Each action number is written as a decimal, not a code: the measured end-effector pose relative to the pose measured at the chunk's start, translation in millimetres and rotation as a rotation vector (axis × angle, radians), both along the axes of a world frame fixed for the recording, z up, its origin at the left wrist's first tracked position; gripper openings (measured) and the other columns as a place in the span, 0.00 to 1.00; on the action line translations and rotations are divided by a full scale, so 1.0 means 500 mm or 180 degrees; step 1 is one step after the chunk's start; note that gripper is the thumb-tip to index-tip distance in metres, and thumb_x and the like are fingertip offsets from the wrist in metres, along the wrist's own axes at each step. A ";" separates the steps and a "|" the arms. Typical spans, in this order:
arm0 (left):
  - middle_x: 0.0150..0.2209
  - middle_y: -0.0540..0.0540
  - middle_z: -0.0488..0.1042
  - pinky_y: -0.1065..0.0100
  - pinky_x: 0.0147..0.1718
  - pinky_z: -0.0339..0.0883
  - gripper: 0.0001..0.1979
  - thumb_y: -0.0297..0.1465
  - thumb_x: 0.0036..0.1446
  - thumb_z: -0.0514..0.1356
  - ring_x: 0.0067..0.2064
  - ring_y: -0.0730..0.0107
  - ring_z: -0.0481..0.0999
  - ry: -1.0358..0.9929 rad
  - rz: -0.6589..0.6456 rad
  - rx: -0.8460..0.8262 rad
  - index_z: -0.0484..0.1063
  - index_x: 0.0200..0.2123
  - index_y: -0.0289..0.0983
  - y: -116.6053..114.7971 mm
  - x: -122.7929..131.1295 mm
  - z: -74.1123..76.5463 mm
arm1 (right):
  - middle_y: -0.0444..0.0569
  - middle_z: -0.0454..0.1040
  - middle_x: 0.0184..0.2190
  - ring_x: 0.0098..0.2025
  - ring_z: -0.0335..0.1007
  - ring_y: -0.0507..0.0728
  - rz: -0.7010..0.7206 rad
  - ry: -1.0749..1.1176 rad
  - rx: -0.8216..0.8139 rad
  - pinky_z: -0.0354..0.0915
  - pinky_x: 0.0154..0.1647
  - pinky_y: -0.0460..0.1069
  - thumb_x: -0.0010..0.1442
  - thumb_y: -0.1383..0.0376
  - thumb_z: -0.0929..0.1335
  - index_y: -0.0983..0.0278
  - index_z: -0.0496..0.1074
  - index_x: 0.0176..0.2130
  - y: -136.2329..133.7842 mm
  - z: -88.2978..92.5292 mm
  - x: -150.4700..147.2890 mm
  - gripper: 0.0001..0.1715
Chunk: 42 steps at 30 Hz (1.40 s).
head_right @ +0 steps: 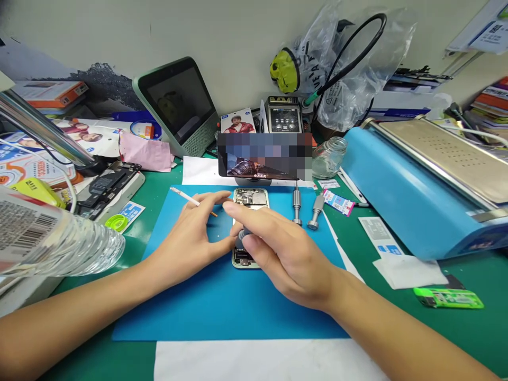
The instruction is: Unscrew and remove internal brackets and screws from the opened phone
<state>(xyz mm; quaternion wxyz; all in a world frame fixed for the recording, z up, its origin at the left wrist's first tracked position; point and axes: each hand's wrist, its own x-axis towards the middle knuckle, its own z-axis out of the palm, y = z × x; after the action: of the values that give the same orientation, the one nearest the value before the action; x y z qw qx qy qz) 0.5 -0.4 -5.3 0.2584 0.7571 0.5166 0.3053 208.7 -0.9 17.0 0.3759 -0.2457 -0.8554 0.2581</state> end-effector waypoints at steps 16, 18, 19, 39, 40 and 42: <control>0.58 0.40 0.70 0.47 0.59 0.59 0.28 0.42 0.62 0.64 0.62 0.50 0.64 -0.0091 0.0004 -0.0096 0.62 0.61 0.40 -0.002 0.001 0.003 | 0.49 0.79 0.43 0.46 0.77 0.56 0.0011 0.0069 0.0388 0.76 0.47 0.52 0.69 0.73 0.64 0.56 0.64 0.62 0.002 0.002 -0.015 0.25; 0.58 0.41 0.71 0.47 0.59 0.59 0.29 0.41 0.61 0.65 0.62 0.50 0.64 -0.0091 -0.0003 -0.0085 0.62 0.62 0.40 -0.001 0.001 0.002 | 0.50 0.79 0.42 0.45 0.78 0.56 0.0082 0.0118 0.0402 0.76 0.46 0.52 0.68 0.74 0.65 0.57 0.65 0.61 0.003 0.001 -0.014 0.25; 0.58 0.41 0.71 0.48 0.59 0.59 0.29 0.40 0.60 0.65 0.62 0.51 0.64 -0.0093 -0.0010 -0.0076 0.62 0.62 0.41 -0.001 0.000 0.001 | 0.50 0.80 0.42 0.45 0.78 0.57 0.0108 0.0116 0.0441 0.76 0.46 0.52 0.68 0.74 0.66 0.58 0.65 0.61 0.003 0.001 -0.014 0.25; 0.57 0.44 0.73 0.47 0.62 0.56 0.30 0.31 0.56 0.64 0.62 0.51 0.65 0.0010 -0.0075 0.0052 0.61 0.61 0.42 0.001 -0.002 0.002 | 0.48 0.78 0.44 0.45 0.76 0.56 -0.0126 0.0183 0.0590 0.73 0.46 0.53 0.69 0.73 0.64 0.55 0.68 0.62 0.004 0.006 -0.015 0.26; 0.58 0.44 0.72 0.47 0.62 0.56 0.30 0.31 0.56 0.64 0.62 0.51 0.65 0.0011 -0.0075 0.0052 0.61 0.61 0.42 0.001 -0.002 0.002 | 0.48 0.77 0.41 0.42 0.75 0.56 -0.0176 0.0165 0.0599 0.74 0.43 0.52 0.69 0.73 0.64 0.55 0.69 0.62 0.004 0.007 -0.016 0.26; 0.58 0.44 0.72 0.47 0.62 0.56 0.30 0.32 0.56 0.64 0.62 0.51 0.65 0.0009 -0.0068 0.0045 0.61 0.61 0.42 0.001 -0.002 0.002 | 0.48 0.76 0.41 0.42 0.75 0.56 -0.0278 0.0129 0.0636 0.74 0.42 0.51 0.68 0.72 0.65 0.54 0.69 0.61 0.004 0.007 -0.016 0.26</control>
<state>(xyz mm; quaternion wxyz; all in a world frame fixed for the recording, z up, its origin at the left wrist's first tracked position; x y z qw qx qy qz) -0.3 0.2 -4.2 0.2556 0.7648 0.5066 0.3051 200.7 0.9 20.7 0.4266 -0.2388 -0.8576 0.1598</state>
